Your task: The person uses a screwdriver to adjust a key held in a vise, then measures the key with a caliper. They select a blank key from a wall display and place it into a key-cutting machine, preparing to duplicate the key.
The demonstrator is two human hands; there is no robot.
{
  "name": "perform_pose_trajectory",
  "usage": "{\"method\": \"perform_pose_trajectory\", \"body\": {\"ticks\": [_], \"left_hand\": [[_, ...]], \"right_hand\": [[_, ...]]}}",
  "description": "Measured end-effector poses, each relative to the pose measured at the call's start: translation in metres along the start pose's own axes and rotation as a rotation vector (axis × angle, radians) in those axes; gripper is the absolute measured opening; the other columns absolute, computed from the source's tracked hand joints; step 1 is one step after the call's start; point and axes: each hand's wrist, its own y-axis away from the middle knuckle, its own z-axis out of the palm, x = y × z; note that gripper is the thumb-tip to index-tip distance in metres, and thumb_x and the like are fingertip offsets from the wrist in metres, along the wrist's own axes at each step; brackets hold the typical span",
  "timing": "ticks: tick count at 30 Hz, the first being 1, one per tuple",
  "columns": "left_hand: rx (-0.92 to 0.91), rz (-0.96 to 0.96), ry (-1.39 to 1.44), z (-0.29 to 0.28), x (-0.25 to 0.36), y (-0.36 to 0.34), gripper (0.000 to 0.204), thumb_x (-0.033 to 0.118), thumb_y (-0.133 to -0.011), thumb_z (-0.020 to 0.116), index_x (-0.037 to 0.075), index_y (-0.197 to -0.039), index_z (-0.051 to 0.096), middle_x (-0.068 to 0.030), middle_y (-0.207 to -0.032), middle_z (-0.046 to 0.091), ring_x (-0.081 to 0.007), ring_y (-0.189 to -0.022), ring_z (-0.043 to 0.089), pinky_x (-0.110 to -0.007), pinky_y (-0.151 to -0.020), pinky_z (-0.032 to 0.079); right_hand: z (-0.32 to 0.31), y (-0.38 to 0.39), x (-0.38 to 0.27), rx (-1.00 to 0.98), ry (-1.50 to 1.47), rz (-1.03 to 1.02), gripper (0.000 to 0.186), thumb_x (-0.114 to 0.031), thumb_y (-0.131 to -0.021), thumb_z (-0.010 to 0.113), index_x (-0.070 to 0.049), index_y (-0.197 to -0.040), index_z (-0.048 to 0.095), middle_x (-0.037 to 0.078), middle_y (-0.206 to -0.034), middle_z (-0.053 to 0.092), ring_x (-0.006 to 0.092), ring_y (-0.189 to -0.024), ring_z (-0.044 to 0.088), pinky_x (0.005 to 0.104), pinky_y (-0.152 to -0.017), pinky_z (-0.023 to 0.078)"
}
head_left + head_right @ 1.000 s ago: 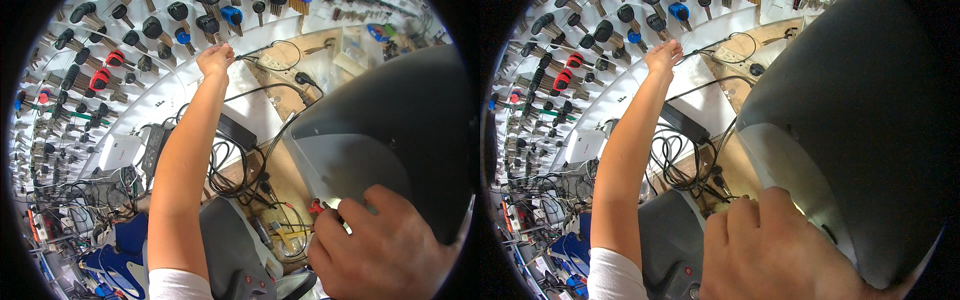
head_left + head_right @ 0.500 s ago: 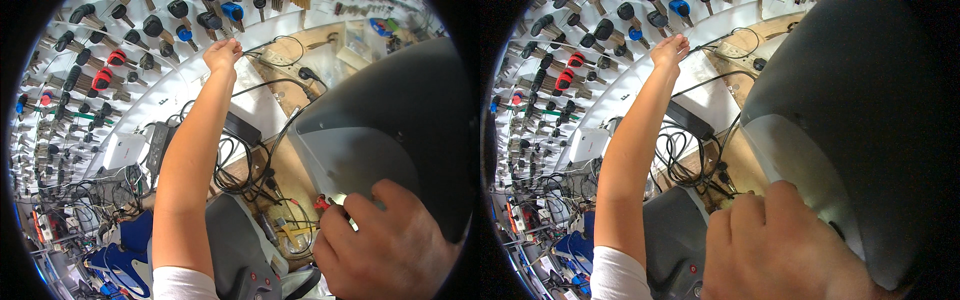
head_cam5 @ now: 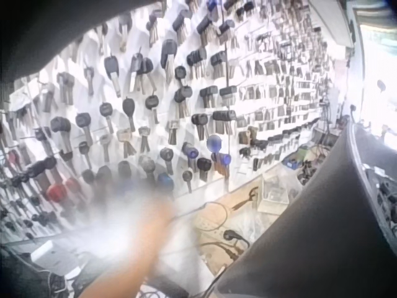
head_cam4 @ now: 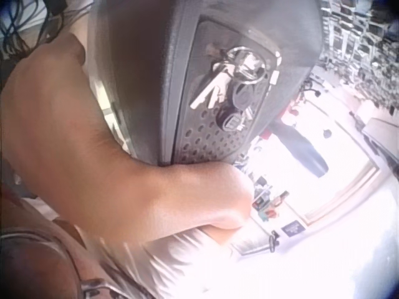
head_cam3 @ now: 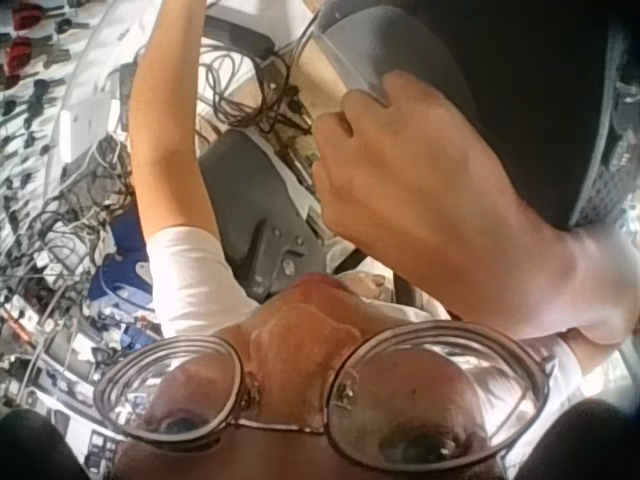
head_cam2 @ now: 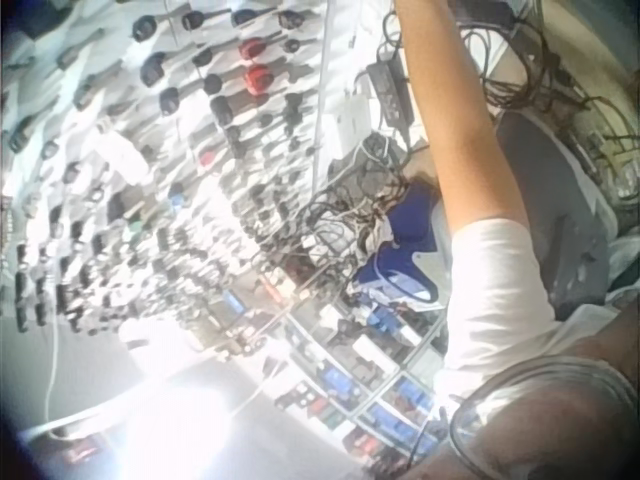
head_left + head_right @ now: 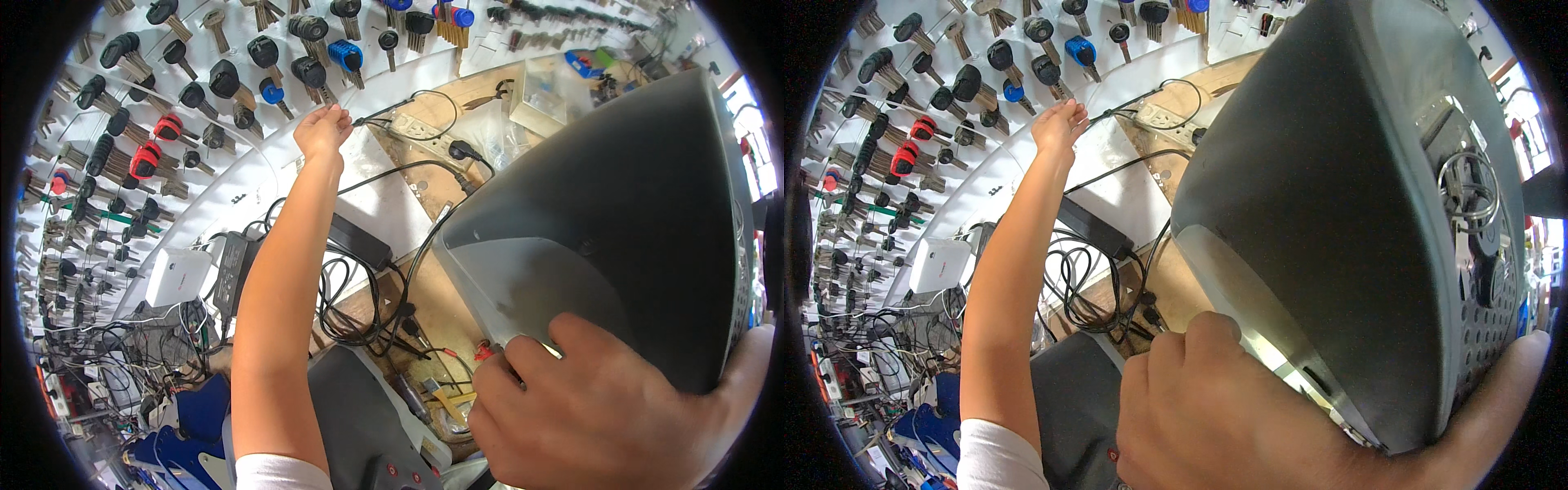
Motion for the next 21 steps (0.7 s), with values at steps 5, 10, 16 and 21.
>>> {"method": "perform_pose_trajectory", "body": {"ticks": [5,10,16,21], "left_hand": [[0.002,-0.012,-0.001,-0.002,0.000,0.001,0.020,0.008,-0.085,0.063,-0.002,-0.100,0.054,-0.0116,-0.088,0.063,-0.0205,-0.081,0.063,-0.035,-0.075,0.055],[0.002,-0.022,-0.005,-0.004,0.000,0.000,0.019,0.009,-0.086,0.062,-0.001,-0.100,0.054,-0.0118,-0.089,0.063,-0.0202,-0.080,0.062,-0.034,-0.075,0.054],[-0.011,-0.020,-0.001,-0.006,-0.002,0.000,0.018,0.007,-0.085,0.061,-0.002,-0.099,0.055,-0.0121,-0.090,0.063,-0.0205,-0.079,0.062,-0.034,-0.075,0.054],[-0.004,-0.038,-0.002,-0.004,-0.003,0.000,0.016,0.004,-0.084,0.059,-0.002,-0.099,0.055,-0.0127,-0.091,0.063,-0.0210,-0.081,0.062,-0.034,-0.075,0.054]], "right_hand": [[0.005,-0.001,-0.005,-0.023,0.032,0.024,0.004,-0.015,-0.071,0.062,-0.015,-0.068,0.064,-0.001,-0.074,0.054,0.0128,-0.079,0.055,0.0266,-0.066,0.038],[-0.003,-0.001,-0.006,-0.076,0.113,-0.004,0.005,-0.015,-0.071,0.061,-0.015,-0.068,0.065,-0.002,-0.071,0.052,0.0129,-0.078,0.053,0.0272,-0.066,0.037],[-0.001,0.007,-0.002,0.036,0.079,-0.021,0.006,-0.016,-0.070,0.060,-0.015,-0.066,0.065,-0.002,-0.069,0.051,0.0140,-0.078,0.053,0.0284,-0.066,0.037],[0.023,-0.012,-0.003,0.061,0.056,-0.005,0.018,-0.021,-0.051,0.064,-0.008,-0.054,0.052,0.001,-0.057,0.045,0.0136,-0.059,0.050,0.0259,-0.047,0.035]]}}
